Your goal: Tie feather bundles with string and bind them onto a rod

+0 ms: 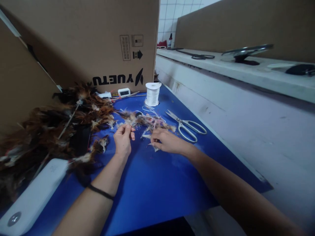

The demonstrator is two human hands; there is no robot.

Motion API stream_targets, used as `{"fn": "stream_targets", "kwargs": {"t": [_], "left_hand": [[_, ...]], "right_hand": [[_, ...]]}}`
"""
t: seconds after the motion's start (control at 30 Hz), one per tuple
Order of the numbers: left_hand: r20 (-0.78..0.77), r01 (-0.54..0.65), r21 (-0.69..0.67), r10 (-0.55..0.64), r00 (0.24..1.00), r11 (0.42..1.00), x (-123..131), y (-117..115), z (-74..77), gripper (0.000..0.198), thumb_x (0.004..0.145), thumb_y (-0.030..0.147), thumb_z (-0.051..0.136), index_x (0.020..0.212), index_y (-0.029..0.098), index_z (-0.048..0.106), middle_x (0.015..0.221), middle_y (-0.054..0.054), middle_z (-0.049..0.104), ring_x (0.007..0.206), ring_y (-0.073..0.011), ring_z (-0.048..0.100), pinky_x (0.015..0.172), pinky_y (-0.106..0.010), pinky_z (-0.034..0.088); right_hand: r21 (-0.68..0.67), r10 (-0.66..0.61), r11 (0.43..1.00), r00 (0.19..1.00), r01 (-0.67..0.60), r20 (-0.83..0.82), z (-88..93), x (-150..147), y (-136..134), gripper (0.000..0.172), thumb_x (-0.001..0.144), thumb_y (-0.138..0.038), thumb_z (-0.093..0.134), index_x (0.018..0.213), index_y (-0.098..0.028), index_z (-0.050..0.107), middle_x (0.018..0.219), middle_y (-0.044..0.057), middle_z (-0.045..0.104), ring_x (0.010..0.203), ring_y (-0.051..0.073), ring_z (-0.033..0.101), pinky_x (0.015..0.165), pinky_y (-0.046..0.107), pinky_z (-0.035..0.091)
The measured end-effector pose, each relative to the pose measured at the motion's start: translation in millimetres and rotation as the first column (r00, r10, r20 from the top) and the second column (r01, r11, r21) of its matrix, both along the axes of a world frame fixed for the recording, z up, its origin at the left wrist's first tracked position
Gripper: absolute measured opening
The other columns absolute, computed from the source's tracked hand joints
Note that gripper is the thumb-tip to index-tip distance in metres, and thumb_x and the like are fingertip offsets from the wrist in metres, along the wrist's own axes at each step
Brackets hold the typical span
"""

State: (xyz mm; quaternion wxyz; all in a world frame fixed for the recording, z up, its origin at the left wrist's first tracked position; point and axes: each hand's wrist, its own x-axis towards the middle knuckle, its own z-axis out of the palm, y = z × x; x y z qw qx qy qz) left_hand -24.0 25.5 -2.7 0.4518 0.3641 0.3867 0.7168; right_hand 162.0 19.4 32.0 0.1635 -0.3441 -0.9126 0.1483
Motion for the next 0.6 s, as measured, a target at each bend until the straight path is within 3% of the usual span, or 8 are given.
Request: {"fn": "stream_targets", "kwargs": {"t": [0.2, 0.33, 0.47, 0.6], "left_hand": [[-0.005, -0.001, 0.005, 0.001, 1.0, 1.0, 0.0, 1.4, -1.9, 0.026, 0.067, 0.034, 0.068, 0.07, 0.013, 0.054, 0.058, 0.002, 0.058, 0.037, -0.0031, 0.044, 0.036, -0.016, 0.034], [0.001, -0.001, 0.002, 0.001, 1.0, 1.0, 0.1, 1.6, -0.8, 0.026, 0.066, 0.034, 0.068, 0.07, 0.013, 0.054, 0.058, 0.002, 0.058, 0.036, -0.0029, 0.043, 0.036, -0.016, 0.033], [0.01, 0.003, -0.007, -0.003, 1.0, 1.0, 0.8, 0.5, 1.3, 0.027, 0.065, 0.035, 0.069, 0.069, 0.013, 0.053, 0.058, 0.002, 0.058, 0.036, -0.003, 0.043, 0.036, -0.016, 0.033], [0.003, 0.009, -0.001, -0.009, 1.0, 1.0, 0.5, 1.0, -0.2, 0.026, 0.065, 0.034, 0.069, 0.069, 0.013, 0.053, 0.058, 0.002, 0.058, 0.037, -0.0031, 0.044, 0.037, -0.016, 0.034]], "right_hand": [[-0.107, -0.086, 0.991, 0.995, 0.079, -0.06, 15.5, 21.3, 3.3, 0.011, 0.07, -0.012, 0.053, 0.072, -0.018, 0.062, 0.079, 0.002, 0.062, 0.075, 0.014, 0.056, 0.073, 0.027, 0.042], [-0.147, -0.291, 0.951, 0.947, 0.271, -0.138, 12.4, 37.3, 13.6, 0.02, 0.073, -0.012, 0.047, 0.081, -0.019, 0.064, 0.082, 0.001, 0.065, 0.071, 0.013, 0.059, 0.067, 0.026, 0.043], [-0.032, -0.433, 0.901, 0.89, 0.433, -0.141, 4.4, 48.4, 24.7, 0.022, 0.076, -0.015, 0.045, 0.084, -0.018, 0.065, 0.083, 0.003, 0.066, 0.072, 0.015, 0.059, 0.067, 0.027, 0.043], [0.116, -0.371, 0.918, 0.925, 0.378, -0.078, -4.2, 49.2, 30.5, 0.023, 0.073, -0.012, 0.05, 0.09, -0.016, 0.065, 0.089, 0.007, 0.064, 0.083, 0.018, 0.057, 0.076, 0.029, 0.042]]}}
